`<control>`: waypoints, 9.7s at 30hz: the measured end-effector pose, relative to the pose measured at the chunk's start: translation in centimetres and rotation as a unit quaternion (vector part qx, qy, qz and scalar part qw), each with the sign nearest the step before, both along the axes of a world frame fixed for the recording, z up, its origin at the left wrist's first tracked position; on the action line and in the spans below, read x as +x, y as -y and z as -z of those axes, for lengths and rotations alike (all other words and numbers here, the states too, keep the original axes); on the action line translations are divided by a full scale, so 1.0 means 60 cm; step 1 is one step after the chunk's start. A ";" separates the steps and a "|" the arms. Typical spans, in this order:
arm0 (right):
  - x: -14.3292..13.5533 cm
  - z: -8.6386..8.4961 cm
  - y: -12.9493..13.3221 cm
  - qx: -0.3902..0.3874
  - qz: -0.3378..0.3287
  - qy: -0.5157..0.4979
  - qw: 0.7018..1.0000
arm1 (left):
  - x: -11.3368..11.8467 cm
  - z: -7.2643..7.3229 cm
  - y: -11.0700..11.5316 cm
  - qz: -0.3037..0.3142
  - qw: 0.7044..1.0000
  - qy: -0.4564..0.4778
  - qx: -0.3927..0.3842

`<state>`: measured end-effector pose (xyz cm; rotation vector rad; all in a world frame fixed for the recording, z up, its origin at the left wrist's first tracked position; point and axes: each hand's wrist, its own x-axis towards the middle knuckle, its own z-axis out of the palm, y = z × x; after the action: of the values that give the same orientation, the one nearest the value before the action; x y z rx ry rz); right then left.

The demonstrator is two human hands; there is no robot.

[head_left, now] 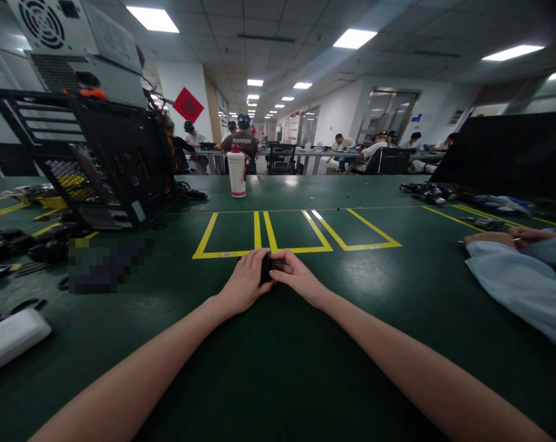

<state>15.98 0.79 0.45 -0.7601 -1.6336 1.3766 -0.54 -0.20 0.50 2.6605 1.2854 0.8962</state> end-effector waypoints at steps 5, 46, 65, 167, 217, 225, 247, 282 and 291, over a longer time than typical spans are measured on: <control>-0.002 0.005 -0.003 0.008 0.019 0.000 1.000 | 0.002 0.002 -0.002 -0.002 1.000 0.002 0.008; 0.000 0.003 -0.001 -0.004 0.023 -0.002 1.000 | 0.003 0.000 0.000 0.000 1.000 0.001 -0.001; 0.000 0.006 -0.004 0.003 0.019 -0.008 1.000 | 0.003 0.005 -0.004 -0.001 1.000 0.002 0.008; 0.002 0.008 -0.009 0.022 0.036 0.007 0.999 | 0.003 0.002 -0.005 0.001 1.000 0.009 0.001; 0.003 0.008 -0.009 0.009 0.022 -0.010 1.000 | 0.005 0.003 -0.005 -0.005 1.000 0.002 0.005; 0.005 0.007 -0.009 -0.001 0.010 0.011 1.000 | 0.003 0.005 -0.006 -0.001 1.000 0.007 -0.002; 0.005 0.005 -0.006 0.007 0.001 -0.007 1.000 | 0.002 0.001 -0.003 -0.011 1.000 -0.007 -0.006; 0.010 0.023 -0.018 0.042 0.164 0.079 0.982 | -0.019 0.003 -0.030 -0.095 0.989 0.003 -0.112; 0.020 0.013 0.010 0.167 0.128 0.255 0.944 | -0.025 0.003 -0.030 -0.104 0.986 0.017 -0.131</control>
<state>17.18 0.18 -0.32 -1.1368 -2.0086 0.7199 -2.02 1.58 0.35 2.3348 1.5735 0.7276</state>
